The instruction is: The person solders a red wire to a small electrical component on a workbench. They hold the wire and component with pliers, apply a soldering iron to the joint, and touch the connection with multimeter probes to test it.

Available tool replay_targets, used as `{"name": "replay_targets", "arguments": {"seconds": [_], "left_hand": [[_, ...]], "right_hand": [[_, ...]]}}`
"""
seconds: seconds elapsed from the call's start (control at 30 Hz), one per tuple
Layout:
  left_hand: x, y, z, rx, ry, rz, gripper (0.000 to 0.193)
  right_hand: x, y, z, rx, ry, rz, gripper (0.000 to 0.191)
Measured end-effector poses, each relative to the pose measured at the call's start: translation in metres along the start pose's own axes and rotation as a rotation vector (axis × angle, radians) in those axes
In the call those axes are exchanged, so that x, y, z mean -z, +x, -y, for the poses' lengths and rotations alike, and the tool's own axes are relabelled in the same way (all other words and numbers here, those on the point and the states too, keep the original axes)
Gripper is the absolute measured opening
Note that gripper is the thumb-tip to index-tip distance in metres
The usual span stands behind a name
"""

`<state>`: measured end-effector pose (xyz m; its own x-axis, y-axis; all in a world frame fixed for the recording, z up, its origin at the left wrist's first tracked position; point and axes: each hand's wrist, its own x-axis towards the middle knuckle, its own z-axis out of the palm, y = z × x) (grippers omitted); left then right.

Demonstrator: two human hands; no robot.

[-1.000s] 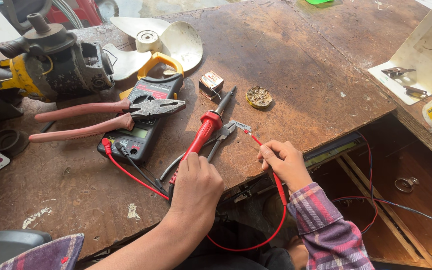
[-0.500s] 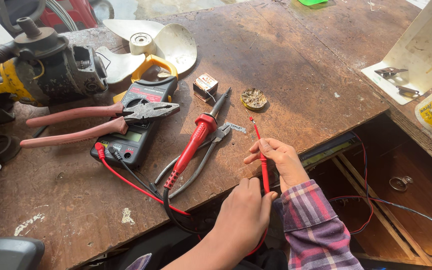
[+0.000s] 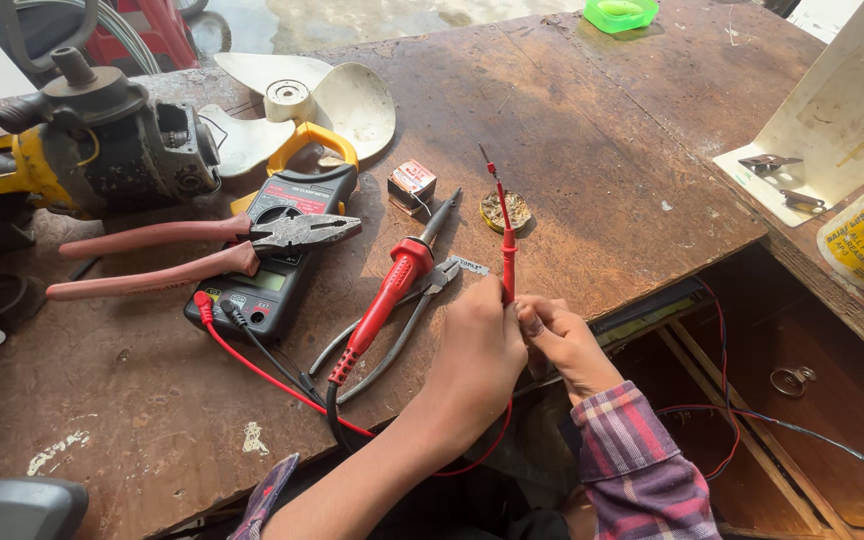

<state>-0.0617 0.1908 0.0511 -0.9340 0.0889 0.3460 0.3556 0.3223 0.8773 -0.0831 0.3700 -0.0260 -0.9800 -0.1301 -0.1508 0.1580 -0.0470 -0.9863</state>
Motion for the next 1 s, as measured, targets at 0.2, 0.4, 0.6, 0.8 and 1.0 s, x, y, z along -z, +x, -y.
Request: {"name": "replay_targets", "arguments": {"seconds": [0.2,0.4,0.6,0.8,1.0], "left_hand": [[0.013,0.014,-0.015,-0.054,-0.011,-0.053,0.010],[0.027,0.021,-0.033,-0.121,-0.057,-0.098,0.011],[0.035,0.024,-0.042,-0.181,-0.028,-0.104,0.012],[0.030,0.020,-0.038,-0.209,0.031,-0.086,0.012],[0.027,0.019,-0.035,-0.234,0.040,-0.069,0.027]], "right_hand": [[0.022,0.011,-0.041,0.259,-0.811,-0.149,0.035],[0.021,0.012,-0.051,0.237,-0.850,-0.241,0.031],[0.018,0.012,-0.042,0.245,-0.852,-0.202,0.025],[0.017,0.010,-0.037,0.252,-0.826,-0.162,0.023],[0.015,0.013,-0.039,0.234,-0.834,-0.198,0.022]]}}
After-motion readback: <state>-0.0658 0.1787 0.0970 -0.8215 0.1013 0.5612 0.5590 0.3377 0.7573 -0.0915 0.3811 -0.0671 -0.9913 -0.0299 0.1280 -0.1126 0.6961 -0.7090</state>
